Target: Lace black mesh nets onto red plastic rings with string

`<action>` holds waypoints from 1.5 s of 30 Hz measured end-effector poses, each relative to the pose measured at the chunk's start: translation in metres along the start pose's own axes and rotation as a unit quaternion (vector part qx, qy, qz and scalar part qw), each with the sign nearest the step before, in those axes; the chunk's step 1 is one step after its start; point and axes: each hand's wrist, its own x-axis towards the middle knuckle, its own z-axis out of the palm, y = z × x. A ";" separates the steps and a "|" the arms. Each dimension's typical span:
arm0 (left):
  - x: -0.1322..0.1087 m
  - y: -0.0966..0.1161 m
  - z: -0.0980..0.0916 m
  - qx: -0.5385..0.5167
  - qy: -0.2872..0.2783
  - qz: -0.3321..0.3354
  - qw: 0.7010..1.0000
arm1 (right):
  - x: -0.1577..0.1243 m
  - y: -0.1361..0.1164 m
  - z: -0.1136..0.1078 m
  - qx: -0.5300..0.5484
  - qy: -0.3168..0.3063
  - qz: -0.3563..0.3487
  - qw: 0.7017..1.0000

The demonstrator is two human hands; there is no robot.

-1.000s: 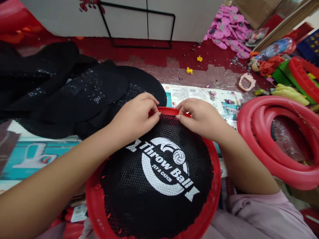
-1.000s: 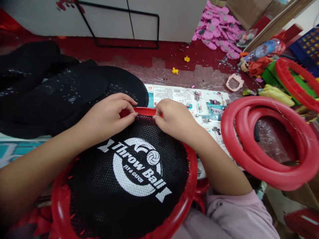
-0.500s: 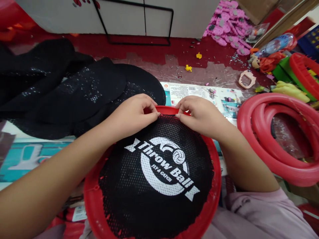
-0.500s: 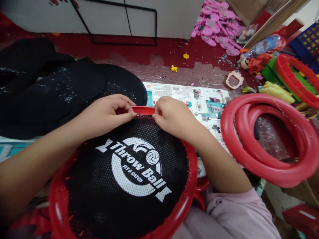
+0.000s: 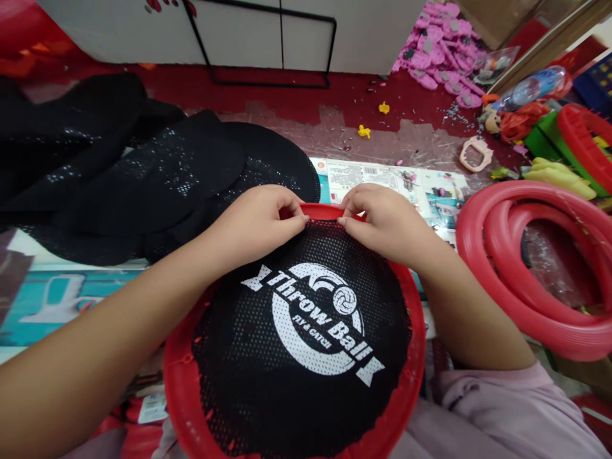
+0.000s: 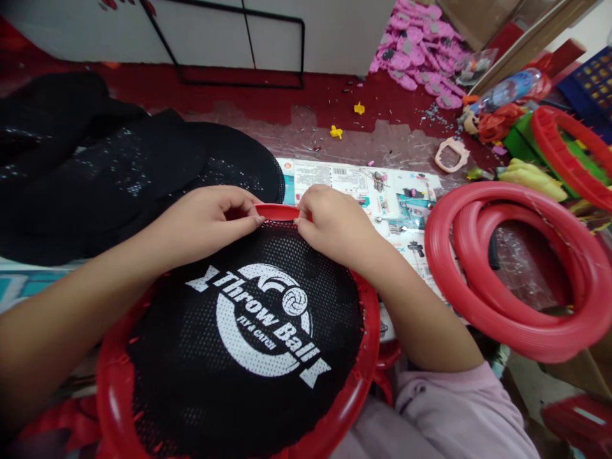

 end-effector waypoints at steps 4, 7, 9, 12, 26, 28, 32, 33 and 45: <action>0.000 0.000 0.000 -0.001 0.000 0.001 1.000 | 0.002 -0.002 0.002 -0.003 -0.004 0.006 1.000; -0.001 0.000 0.000 -0.001 0.004 0.001 1.000 | 0.003 0.001 0.002 0.016 -0.014 -0.001 1.000; -0.001 0.000 0.000 0.000 0.006 -0.002 1.000 | 0.004 0.006 -0.001 0.050 -0.021 -0.014 0.998; -0.003 -0.001 -0.001 0.002 0.011 0.004 1.000 | 0.002 0.014 -0.009 0.097 -0.026 -0.007 0.995; -0.008 -0.005 -0.001 0.013 0.030 0.014 0.999 | -0.002 0.016 -0.020 0.037 -0.102 -0.005 0.994; -0.008 -0.006 -0.001 0.012 0.029 0.018 0.999 | -0.002 0.018 -0.020 0.044 -0.106 -0.006 0.993; -0.008 -0.006 -0.001 0.009 0.028 0.025 0.999 | -0.001 0.022 -0.019 0.061 -0.094 0.003 0.994; -0.008 -0.006 -0.001 0.009 0.027 0.025 0.999 | 0.000 0.022 -0.019 0.066 -0.092 0.005 0.994; -0.008 -0.006 -0.001 0.018 0.029 0.032 0.999 | 0.001 0.021 -0.017 0.049 -0.108 0.015 0.993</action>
